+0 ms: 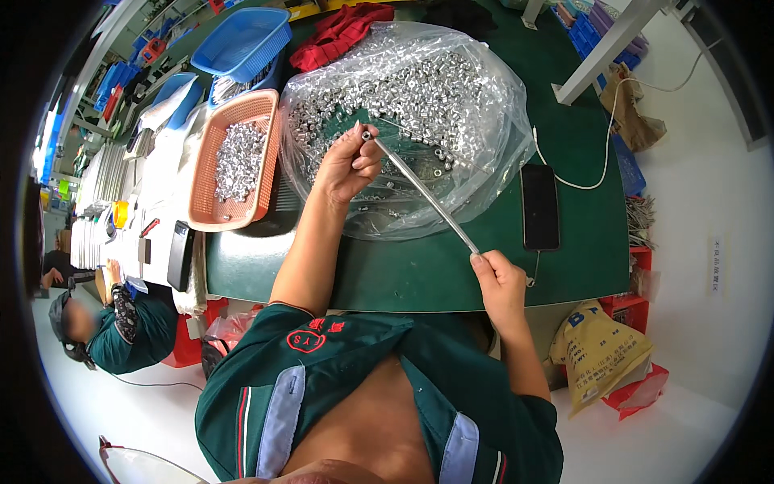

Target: The person uses a long metal rod to pick up small silver cylindrical components from a large plastic bag and threads them onto the rod. The person repeats this action continuously, accumulating a stack of components on the rod. Another person is visible in the background working at a separate station.

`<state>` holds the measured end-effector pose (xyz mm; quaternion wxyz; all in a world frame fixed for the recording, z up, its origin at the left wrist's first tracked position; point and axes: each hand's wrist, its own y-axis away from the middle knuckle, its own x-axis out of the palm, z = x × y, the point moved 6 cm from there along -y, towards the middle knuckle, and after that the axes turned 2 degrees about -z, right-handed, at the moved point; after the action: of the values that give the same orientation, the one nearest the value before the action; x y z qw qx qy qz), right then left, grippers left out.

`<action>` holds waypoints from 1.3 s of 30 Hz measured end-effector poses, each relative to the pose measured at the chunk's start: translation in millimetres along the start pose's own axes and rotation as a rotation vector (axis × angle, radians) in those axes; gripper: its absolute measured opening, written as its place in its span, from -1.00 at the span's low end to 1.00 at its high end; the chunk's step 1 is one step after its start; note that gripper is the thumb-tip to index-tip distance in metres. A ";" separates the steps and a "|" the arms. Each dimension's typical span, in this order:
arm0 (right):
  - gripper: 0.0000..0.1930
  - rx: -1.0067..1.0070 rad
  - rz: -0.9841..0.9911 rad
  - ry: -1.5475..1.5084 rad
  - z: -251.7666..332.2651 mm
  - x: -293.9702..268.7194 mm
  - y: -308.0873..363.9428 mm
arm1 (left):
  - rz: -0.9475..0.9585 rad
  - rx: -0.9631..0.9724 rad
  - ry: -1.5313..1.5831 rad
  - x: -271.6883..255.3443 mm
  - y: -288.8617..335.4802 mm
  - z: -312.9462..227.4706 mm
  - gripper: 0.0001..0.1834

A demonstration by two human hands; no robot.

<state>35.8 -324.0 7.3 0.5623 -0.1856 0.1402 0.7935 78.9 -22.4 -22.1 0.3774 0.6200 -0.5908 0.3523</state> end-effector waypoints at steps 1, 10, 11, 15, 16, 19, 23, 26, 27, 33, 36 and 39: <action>-0.76 0.003 -0.005 -0.005 -1.2 -0.1 0.0 | 0.002 -0.003 -0.002 0.3 0.0 0.0 -0.72; -0.76 -0.057 -0.146 -0.029 -6.5 11.6 -48.6 | -0.128 -0.009 -0.180 -7.6 -4.0 6.0 -0.74; -0.76 -0.072 -0.158 -0.014 -2.9 12.2 -60.9 | -0.164 -0.001 -0.196 -10.2 -3.9 5.6 -0.75; -0.76 -0.148 -0.121 0.269 7.9 18.4 -107.0 | -0.210 0.046 -0.210 -19.2 -3.8 -5.2 -0.76; -0.75 -0.153 -0.118 0.321 8.8 21.8 -117.7 | -0.182 0.050 -0.190 -19.9 -4.9 -9.6 -0.76; -0.75 -0.147 -0.071 0.465 16.6 32.2 -139.5 | -0.226 0.080 -0.178 -32.2 -2.0 -22.4 -0.74; -0.74 -0.242 -0.098 0.611 14.3 47.1 -158.3 | -0.264 0.145 -0.140 -50.6 -1.7 -38.6 -0.75; -0.71 -0.249 -0.096 0.691 14.4 55.6 -164.8 | -0.301 0.182 -0.104 -54.0 3.8 -47.4 -0.76; -0.70 -0.242 -0.092 0.708 15.0 57.1 -165.0 | -0.329 0.190 -0.092 -55.0 6.2 -47.8 -0.76; -0.69 -0.189 -0.057 0.785 18.9 55.1 -166.9 | -0.347 0.188 -0.080 -56.1 6.0 -49.9 -0.76; -0.70 -0.209 -0.060 0.703 15.1 51.1 -171.7 | -0.339 0.191 -0.094 -55.5 5.3 -49.7 -0.75; -0.71 -0.147 -0.008 0.656 21.9 44.3 -168.7 | -0.264 0.167 -0.068 -50.5 5.8 -48.7 -0.75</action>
<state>178.9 -222.0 4.4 0.4753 -0.4717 0.2555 0.6974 70.8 44.1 -43.6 0.3474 0.7330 -0.4852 0.3263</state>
